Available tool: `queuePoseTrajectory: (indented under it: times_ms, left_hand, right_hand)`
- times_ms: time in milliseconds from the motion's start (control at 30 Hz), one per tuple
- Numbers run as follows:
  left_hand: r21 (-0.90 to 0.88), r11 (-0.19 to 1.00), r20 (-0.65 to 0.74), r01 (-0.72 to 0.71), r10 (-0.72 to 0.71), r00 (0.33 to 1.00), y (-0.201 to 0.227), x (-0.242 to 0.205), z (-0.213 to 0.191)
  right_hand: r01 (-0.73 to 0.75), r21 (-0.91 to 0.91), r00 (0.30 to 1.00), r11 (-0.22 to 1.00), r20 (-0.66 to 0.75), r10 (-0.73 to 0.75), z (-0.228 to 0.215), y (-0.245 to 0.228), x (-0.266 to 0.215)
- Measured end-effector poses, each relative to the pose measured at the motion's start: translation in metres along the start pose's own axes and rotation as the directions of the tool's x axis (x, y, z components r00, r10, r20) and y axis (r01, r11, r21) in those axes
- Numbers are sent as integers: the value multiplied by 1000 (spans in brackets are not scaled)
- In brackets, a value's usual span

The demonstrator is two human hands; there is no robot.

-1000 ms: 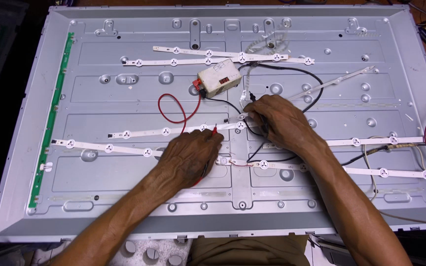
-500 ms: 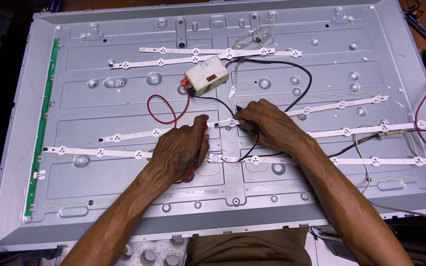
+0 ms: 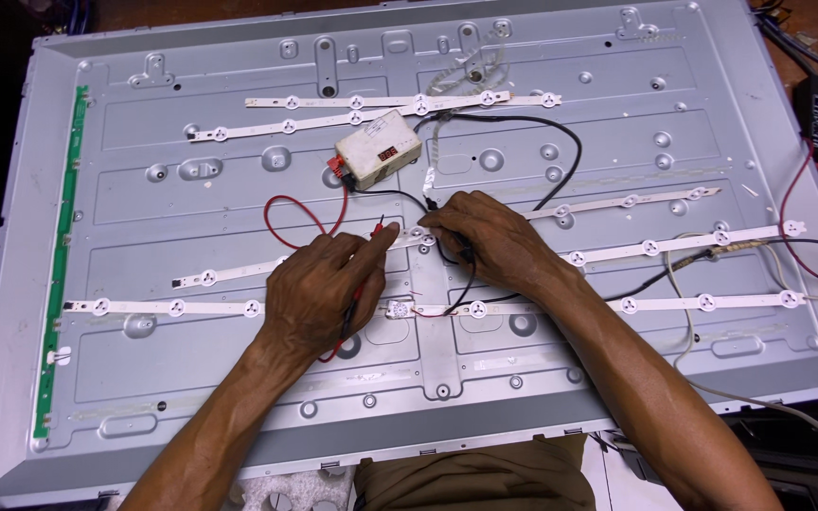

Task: The person uses a multimeter to test several LED light strips laid out on the back of a disassembled TV. They connect the probes to different points on the strips, observe the multimeter readings, and reposition the strips during the process.

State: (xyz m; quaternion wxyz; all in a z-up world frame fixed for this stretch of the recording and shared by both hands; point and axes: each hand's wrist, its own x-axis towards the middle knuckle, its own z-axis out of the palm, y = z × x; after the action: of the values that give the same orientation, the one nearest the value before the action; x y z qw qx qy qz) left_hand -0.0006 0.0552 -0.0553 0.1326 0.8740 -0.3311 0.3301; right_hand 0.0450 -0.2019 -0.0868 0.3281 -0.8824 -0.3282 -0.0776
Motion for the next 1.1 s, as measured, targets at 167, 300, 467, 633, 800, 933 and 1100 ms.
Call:
queuePoseTrajectory:
  times_ms: [167, 300, 467, 633, 800, 933, 1100]
  left_hand:
    - [-170, 982, 7, 81, -81, 997, 6, 5, -6]
    - [-221, 945, 107, 242, -223, 969, 2, 3, -9]
    - [-239, 946, 128, 219, -193, 973, -7, 5, -9]
    - [-199, 960, 139, 198, -172, 975, -15, -7, 0]
    - [-200, 958, 189, 208, -170, 967, 2, 13, -29]
    - [-78, 979, 262, 186, -160, 952, -18, -16, 6]
    - [-120, 972, 458, 203, -128, 880, -4, -22, 15]
  right_hand:
    - [-30, -88, 998, 996, -63, 24, 10, 18, -3]
    - [-70, -137, 993, 988, -105, 56, 7, 27, -3]
    - [-83, -153, 991, 985, -121, 65, 3, 40, -1]
    - [-57, -142, 994, 988, -100, 43, 4, 44, 7]
    - [-63, -200, 986, 978, -165, 30, -25, 31, 8]
    - [-134, -230, 991, 964, -31, 130, -41, 10, -4]
    - [-230, -299, 926, 926, 226, 303, -29, -25, -17]
